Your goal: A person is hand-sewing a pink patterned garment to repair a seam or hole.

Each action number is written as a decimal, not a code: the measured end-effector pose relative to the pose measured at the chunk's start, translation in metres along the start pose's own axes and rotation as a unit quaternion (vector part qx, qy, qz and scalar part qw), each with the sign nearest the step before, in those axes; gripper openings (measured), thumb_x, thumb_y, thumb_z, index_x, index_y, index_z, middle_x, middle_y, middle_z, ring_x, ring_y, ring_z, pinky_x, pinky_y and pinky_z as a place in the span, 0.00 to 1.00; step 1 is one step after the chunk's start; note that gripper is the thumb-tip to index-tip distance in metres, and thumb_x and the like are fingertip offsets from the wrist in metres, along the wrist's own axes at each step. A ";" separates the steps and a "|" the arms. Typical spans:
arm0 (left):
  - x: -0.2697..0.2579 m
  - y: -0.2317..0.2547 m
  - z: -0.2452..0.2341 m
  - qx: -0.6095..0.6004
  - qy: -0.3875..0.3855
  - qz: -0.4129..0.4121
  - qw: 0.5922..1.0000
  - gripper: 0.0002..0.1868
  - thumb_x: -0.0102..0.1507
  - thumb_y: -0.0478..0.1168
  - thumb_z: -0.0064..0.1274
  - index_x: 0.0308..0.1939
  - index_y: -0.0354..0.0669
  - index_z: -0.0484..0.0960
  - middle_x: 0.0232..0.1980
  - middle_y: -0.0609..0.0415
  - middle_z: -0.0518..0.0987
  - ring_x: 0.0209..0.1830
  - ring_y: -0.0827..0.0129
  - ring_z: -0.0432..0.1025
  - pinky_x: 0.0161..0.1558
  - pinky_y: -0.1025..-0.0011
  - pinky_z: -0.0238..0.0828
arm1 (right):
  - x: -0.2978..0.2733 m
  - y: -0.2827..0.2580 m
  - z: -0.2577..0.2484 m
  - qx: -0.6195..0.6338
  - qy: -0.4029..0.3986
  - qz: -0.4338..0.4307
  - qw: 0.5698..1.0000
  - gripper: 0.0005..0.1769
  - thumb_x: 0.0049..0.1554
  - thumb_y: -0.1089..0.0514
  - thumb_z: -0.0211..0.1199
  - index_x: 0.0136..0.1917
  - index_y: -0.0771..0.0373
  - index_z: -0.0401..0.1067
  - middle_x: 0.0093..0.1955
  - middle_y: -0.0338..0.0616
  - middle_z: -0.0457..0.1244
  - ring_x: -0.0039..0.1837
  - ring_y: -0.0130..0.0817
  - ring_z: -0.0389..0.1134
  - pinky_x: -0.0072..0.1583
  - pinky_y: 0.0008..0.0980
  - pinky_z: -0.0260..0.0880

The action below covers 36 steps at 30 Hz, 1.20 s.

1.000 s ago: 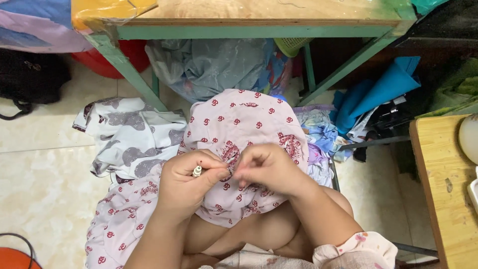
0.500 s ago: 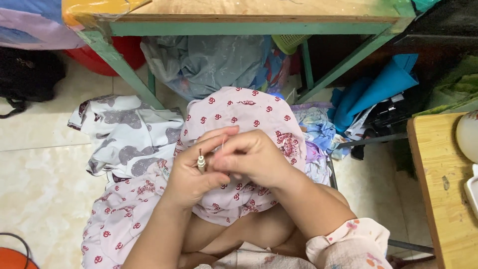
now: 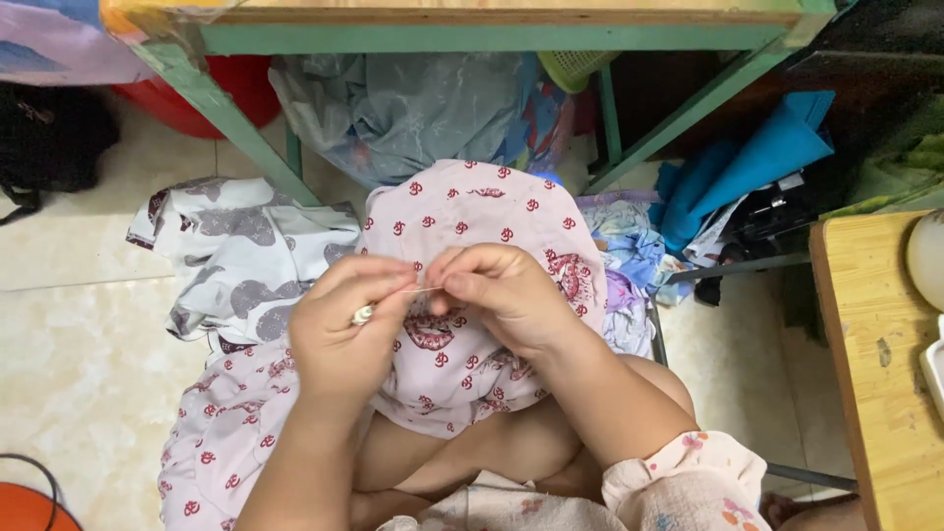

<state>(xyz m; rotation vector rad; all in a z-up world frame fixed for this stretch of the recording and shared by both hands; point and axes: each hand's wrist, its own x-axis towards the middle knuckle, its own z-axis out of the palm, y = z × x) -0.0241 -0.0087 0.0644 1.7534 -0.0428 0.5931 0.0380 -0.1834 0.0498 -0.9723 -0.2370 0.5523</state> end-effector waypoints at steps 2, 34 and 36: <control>0.005 0.005 -0.009 -0.005 0.005 0.003 1.000 0.06 0.56 0.27 0.67 0.35 0.40 0.89 0.34 0.50 0.84 0.31 0.66 0.79 0.39 0.67 0.79 | 0.001 0.000 -0.014 -0.057 -0.016 0.001 0.998 0.02 0.57 0.67 0.68 0.43 0.69 0.79 0.41 0.52 0.70 0.41 0.35 0.73 0.46 0.33 0.76; -0.001 0.025 -0.022 -0.181 -0.076 -0.153 0.969 0.07 0.55 0.25 0.60 0.35 0.35 0.85 0.53 0.41 0.81 0.50 0.64 0.74 0.50 0.73 0.71 | -0.016 -0.039 -0.010 -0.045 -0.120 -0.053 0.990 0.05 0.54 0.73 0.67 0.44 0.68 0.78 0.42 0.51 0.69 0.38 0.34 0.69 0.42 0.28 0.72; -0.004 0.030 -0.015 -0.223 -0.117 -0.178 0.951 0.09 0.54 0.23 0.61 0.34 0.39 0.86 0.55 0.45 0.81 0.52 0.65 0.76 0.53 0.72 0.74 | -0.009 -0.032 -0.006 -0.233 -0.107 -0.085 0.963 0.27 0.49 0.74 0.68 0.62 0.66 0.69 0.84 0.55 0.47 0.59 0.34 0.70 0.55 0.27 0.73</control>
